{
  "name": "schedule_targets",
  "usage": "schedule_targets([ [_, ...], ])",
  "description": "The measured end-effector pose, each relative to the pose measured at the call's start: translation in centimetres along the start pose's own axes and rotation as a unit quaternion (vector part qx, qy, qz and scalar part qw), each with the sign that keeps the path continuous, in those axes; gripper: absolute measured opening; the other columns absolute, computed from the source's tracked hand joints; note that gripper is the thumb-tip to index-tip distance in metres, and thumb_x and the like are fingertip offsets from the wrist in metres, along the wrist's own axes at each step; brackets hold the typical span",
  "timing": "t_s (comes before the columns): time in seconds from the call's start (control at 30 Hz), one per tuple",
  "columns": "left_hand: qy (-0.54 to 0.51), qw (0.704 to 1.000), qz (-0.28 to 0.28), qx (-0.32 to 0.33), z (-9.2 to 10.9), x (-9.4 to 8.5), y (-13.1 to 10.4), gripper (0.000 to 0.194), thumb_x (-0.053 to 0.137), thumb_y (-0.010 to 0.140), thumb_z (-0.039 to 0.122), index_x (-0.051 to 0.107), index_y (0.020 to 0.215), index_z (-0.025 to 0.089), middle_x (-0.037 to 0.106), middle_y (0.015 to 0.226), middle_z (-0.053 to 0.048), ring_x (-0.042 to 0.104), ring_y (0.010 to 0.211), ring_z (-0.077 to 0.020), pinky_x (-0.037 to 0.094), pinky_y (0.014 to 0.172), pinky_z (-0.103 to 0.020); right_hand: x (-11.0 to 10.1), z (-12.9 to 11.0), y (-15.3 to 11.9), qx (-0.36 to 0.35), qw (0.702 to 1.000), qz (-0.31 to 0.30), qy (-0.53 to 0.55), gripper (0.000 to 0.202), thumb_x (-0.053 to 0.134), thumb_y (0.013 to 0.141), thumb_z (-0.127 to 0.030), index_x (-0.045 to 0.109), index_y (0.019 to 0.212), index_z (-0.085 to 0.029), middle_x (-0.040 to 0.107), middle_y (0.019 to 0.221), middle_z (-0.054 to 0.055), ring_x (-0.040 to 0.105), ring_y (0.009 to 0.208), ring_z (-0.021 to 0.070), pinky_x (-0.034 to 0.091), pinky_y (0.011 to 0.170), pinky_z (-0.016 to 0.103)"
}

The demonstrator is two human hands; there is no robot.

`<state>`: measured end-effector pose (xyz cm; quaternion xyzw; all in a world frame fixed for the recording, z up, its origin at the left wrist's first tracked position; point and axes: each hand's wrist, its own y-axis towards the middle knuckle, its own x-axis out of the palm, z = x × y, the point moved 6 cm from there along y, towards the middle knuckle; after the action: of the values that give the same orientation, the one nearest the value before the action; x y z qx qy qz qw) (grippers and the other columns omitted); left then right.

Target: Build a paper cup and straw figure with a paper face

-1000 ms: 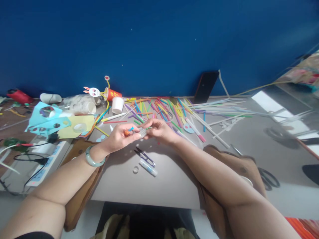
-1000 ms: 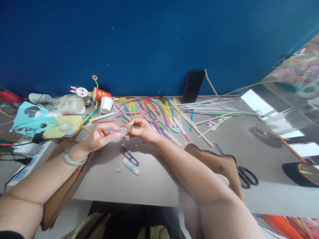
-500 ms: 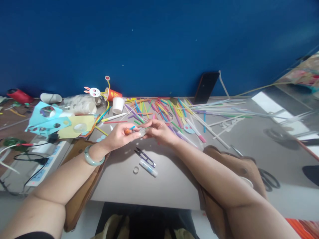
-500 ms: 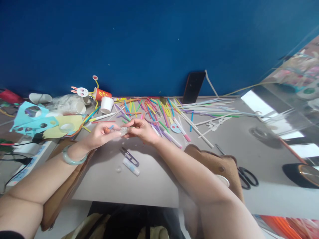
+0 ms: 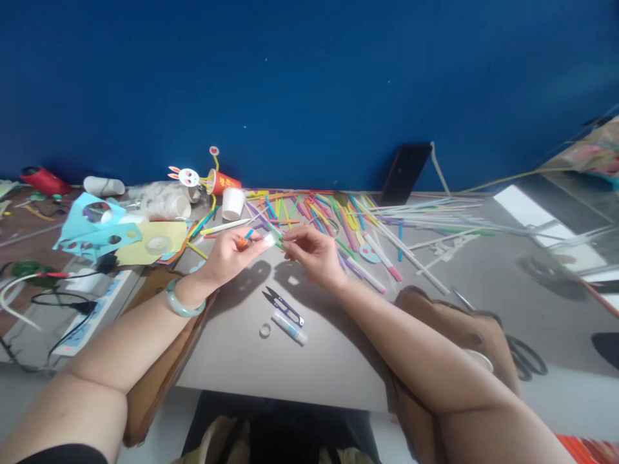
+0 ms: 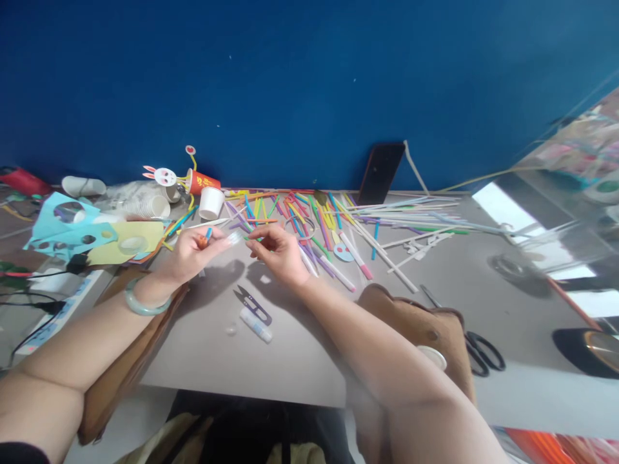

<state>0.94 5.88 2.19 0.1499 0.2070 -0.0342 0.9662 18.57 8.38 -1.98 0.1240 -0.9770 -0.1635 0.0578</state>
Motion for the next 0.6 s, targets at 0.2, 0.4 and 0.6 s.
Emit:
schedule_targets([
  [0.2,0.020,1.000,-0.021,0.002,0.1,0.5,-0.1,0.023,0.068,0.081,0.033,0.061,0.070,0.014,0.039,0.051,0.006,0.031,0.045,-0.0052,0.023,0.042,-0.019,0.5,-1.5,-0.4,-0.092,0.993,-0.026,-0.065,0.018,0.074,0.085,-0.037,0.069,0.085,-0.020,0.067,0.092,0.003,0.064,0.063,0.0094,0.057,0.056,0.026],
  [0.4,0.045,0.999,-0.028,0.010,0.2,0.6,-0.1,0.022,0.067,0.081,0.033,0.061,0.070,0.014,0.041,0.053,0.006,0.033,0.048,-0.0059,0.026,0.044,-0.019,0.5,-1.8,-0.4,-0.114,0.987,-0.033,-0.108,0.016,0.070,0.089,-0.036,0.069,0.083,-0.020,0.065,0.089,0.004,0.063,0.068,0.0117,0.057,0.057,0.026],
  [0.6,0.054,0.998,-0.041,0.012,-0.3,0.8,-0.5,0.025,0.067,0.082,0.034,0.060,0.070,0.013,0.044,0.057,0.005,0.038,0.053,-0.0073,0.031,0.048,-0.020,0.8,-2.6,-0.5,-0.124,0.978,-0.063,-0.156,0.016,0.063,0.094,-0.029,0.063,0.080,-0.020,0.063,0.084,0.003,0.060,0.068,0.0127,0.051,0.061,0.028],
])
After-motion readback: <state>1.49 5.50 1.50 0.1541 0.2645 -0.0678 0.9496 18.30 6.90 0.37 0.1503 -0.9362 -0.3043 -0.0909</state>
